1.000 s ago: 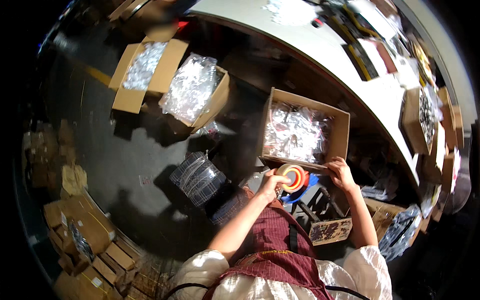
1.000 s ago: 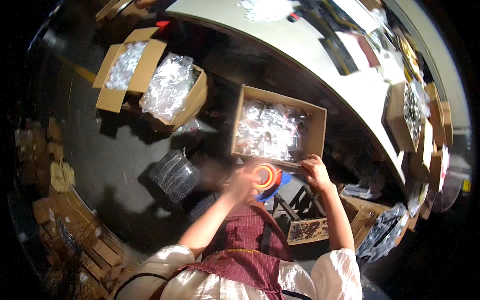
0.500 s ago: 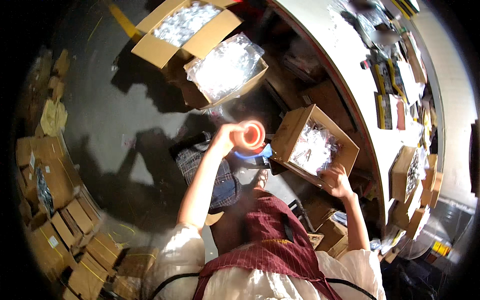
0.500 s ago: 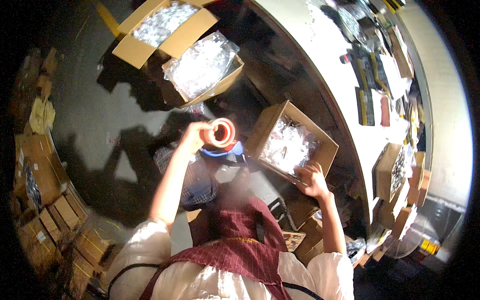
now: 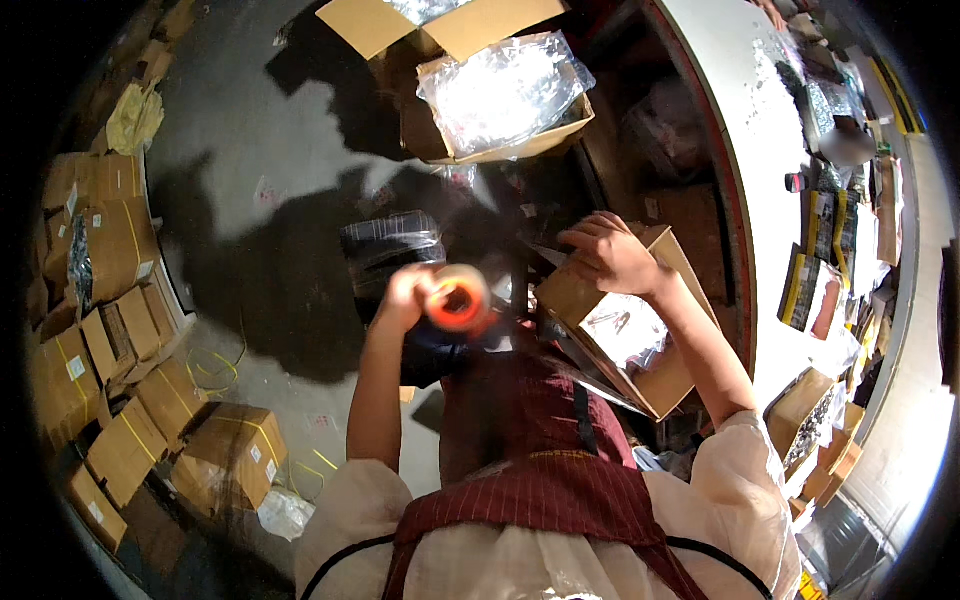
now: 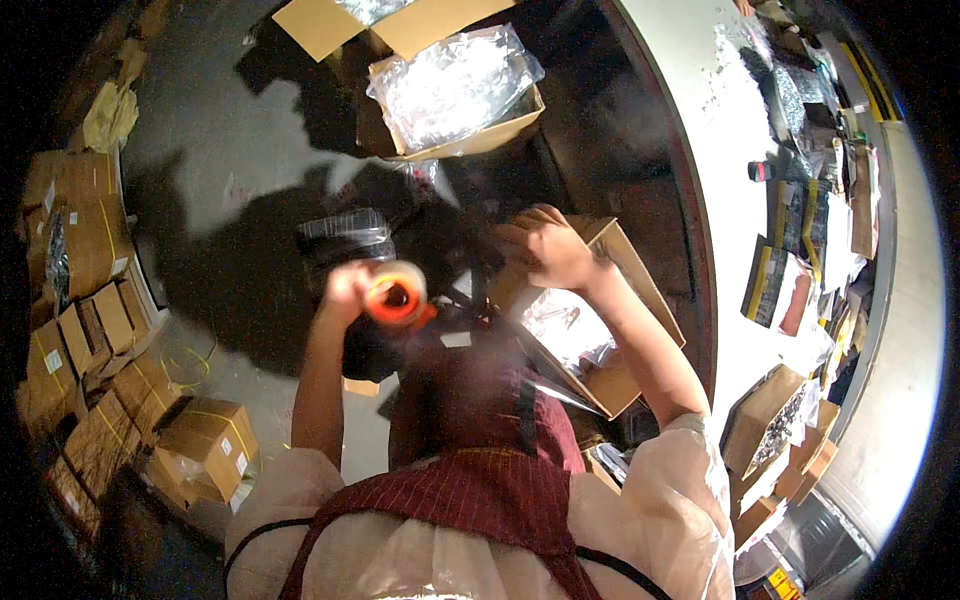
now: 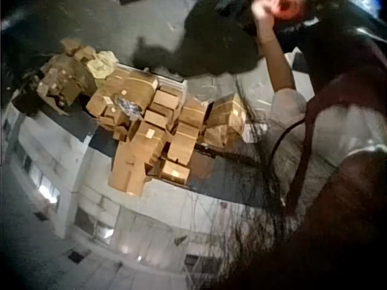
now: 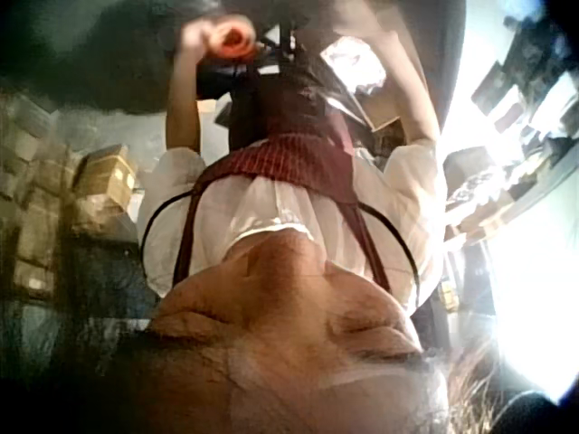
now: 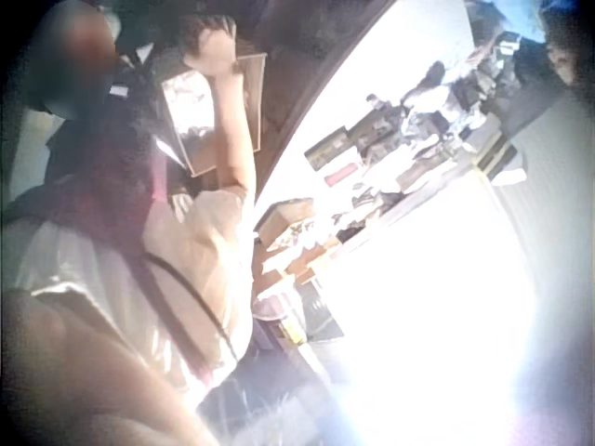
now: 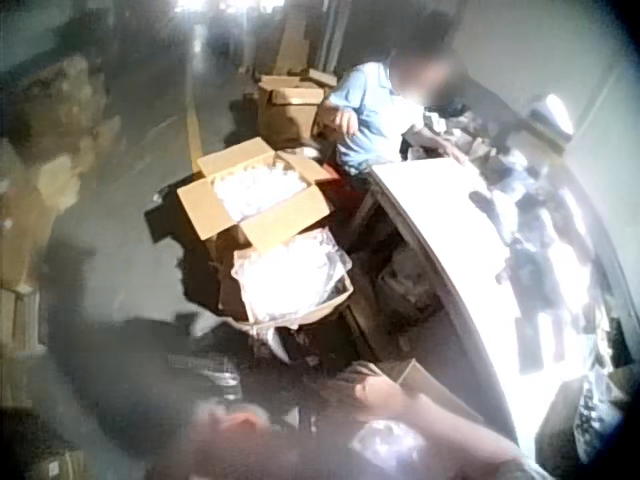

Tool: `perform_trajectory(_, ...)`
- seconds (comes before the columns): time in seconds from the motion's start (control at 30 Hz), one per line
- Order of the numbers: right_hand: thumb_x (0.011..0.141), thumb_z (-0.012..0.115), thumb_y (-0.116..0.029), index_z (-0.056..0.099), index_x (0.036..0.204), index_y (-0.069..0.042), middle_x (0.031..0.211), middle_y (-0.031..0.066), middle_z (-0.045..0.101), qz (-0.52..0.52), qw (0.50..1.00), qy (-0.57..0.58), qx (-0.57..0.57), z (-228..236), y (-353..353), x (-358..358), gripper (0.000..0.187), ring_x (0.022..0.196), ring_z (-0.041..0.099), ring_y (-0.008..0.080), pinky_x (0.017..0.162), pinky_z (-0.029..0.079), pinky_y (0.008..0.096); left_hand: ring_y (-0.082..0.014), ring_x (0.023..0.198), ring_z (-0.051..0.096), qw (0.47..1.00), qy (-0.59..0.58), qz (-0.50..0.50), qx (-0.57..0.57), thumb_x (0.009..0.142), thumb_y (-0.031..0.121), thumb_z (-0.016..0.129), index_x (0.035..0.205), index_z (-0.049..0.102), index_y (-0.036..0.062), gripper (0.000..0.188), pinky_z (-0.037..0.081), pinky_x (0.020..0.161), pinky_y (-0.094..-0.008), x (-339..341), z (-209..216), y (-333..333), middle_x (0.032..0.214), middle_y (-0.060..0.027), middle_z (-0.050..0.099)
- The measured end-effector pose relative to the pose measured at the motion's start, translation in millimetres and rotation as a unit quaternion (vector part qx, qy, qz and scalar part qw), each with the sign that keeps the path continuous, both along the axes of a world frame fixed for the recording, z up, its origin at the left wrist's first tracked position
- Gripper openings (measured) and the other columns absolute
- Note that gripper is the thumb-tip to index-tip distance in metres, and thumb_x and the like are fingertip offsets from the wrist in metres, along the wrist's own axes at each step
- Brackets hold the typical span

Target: The person picks small metal parts from a cardboard box, places them into small plastic bags, and sets the bags on the table. Later, the person uses a tape dispenser to seal a cardboard box containing bubble wrap.

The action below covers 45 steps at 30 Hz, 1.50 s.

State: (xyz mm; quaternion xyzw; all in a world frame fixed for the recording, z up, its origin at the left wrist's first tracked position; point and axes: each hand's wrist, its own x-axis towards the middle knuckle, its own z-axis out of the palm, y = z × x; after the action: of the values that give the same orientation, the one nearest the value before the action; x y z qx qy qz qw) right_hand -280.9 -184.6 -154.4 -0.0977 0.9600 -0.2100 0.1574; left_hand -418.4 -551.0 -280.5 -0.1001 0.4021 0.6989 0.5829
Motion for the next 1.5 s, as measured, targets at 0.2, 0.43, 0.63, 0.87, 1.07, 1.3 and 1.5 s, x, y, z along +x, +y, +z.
perform_trajectory(0.2, 0.082, 0.07, -0.025, 0.069, 0.12, -0.009, 0.093, 0.0192, 0.072, -0.042, 0.998, -0.029, -0.026, -46, 32, 32, 0.041, 0.092, 0.067, 0.0402, 0.089, 0.054, 0.0463, -0.0312, 0.109, 0.066, 0.975, 0.081, 0.092, -0.184, 0.064, 0.013, 0.06, 0.122, 0.063, -0.0139, 0.064, 0.054, 0.101, -0.04, 45, 64, -45, 0.118, -0.0221, 0.066)
perform_trajectory(0.43, 0.083, 0.071, -0.016, 0.07, 0.111, -0.001, 0.095, 0.0193, 0.073, -0.019, 0.993, 0.063, -0.101, -12, 19, 1, 0.032, 0.091, 0.069, 0.0387, 0.089, 0.054, 0.0451, -0.0231, 0.079, 0.069, 0.995, 0.044, 0.089, -0.013, 0.069, 0.014, 0.062, 0.121, 0.062, -0.0114, 0.058, 0.058, 0.079, -0.0339, -4, 50, 57, 0.1, -0.0173, 0.072)
perform_trajectory(0.63, 0.089, 0.068, -0.007, 0.072, 0.108, -0.002, 0.097, 0.0184, 0.073, -0.125, 0.984, 0.085, -0.098, 17, 29, 21, 0.02, 0.093, 0.069, 0.0373, 0.086, 0.054, 0.0446, -0.0243, 0.075, 0.071, 0.994, 0.055, 0.041, 0.09, 0.082, 0.019, 0.06, 0.082, 0.07, -0.0008, 0.022, 0.059, 0.076, -0.0341, -30, -13, 157, 0.087, -0.0178, 0.074)
perform_trajectory(0.87, 0.066, 0.07, -0.006, 0.067, 0.125, -0.002, 0.124, 0.0164, 0.063, 0.113, 0.97, 0.2, -0.081, 63, -1, -39, 0.059, 0.116, 0.061, 0.0363, 0.103, 0.048, 0.0455, -0.0166, 0.091, 0.07, 0.954, 0.058, -0.29, 0.038, 0.088, 0.017, 0.067, 0.117, 0.071, 0.0035, 0.032, 0.057, 0.085, -0.0339, -61, 36, 250, 0.105, -0.0096, 0.075)
perform_trajectory(1.07, 0.074, 0.075, -0.026, 0.071, 0.111, -0.008, 0.119, 0.0079, 0.066, 0.394, 0.91, 0.089, 0.094, 10, -49, -56, 0.041, 0.119, 0.059, 0.0245, 0.119, 0.032, 0.0418, -0.0182, 0.094, 0.067, 0.877, 0.206, -0.432, 0.035, 0.086, 0.025, 0.079, 0.12, 0.071, 0.0065, 0.04, 0.055, 0.087, -0.0374, -65, 51, 296, 0.106, -0.0089, 0.072)
perform_trajectory(1.3, 0.068, 0.082, -0.027, 0.068, 0.115, -0.01, 0.105, 0.0047, 0.069, 0.378, 0.906, 0.054, 0.18, 6, -12, -52, 0.052, 0.117, 0.059, 0.0245, 0.121, 0.029, 0.0449, -0.0138, 0.09, 0.063, 0.832, 0.286, -0.473, 0.042, 0.086, 0.03, 0.079, 0.115, 0.077, 0.0094, 0.036, 0.052, 0.083, -0.0318, -65, 51, 315, 0.101, -0.0034, 0.073)
perform_trajectory(1.5, 0.074, 0.076, -0.028, 0.072, 0.099, -0.012, 0.103, 0.0069, 0.07, 0.369, 0.911, 0.116, 0.143, 7, 38, -83, 0.03, 0.112, 0.062, 0.027, 0.101, 0.046, 0.0455, -0.0121, 0.08, 0.066, 0.897, 0.266, -0.353, 0.005, 0.087, 0.031, 0.078, 0.107, 0.079, 0.0106, 0.029, 0.052, 0.073, -0.0253, -71, 41, 309, 0.093, -0.0011, 0.075)
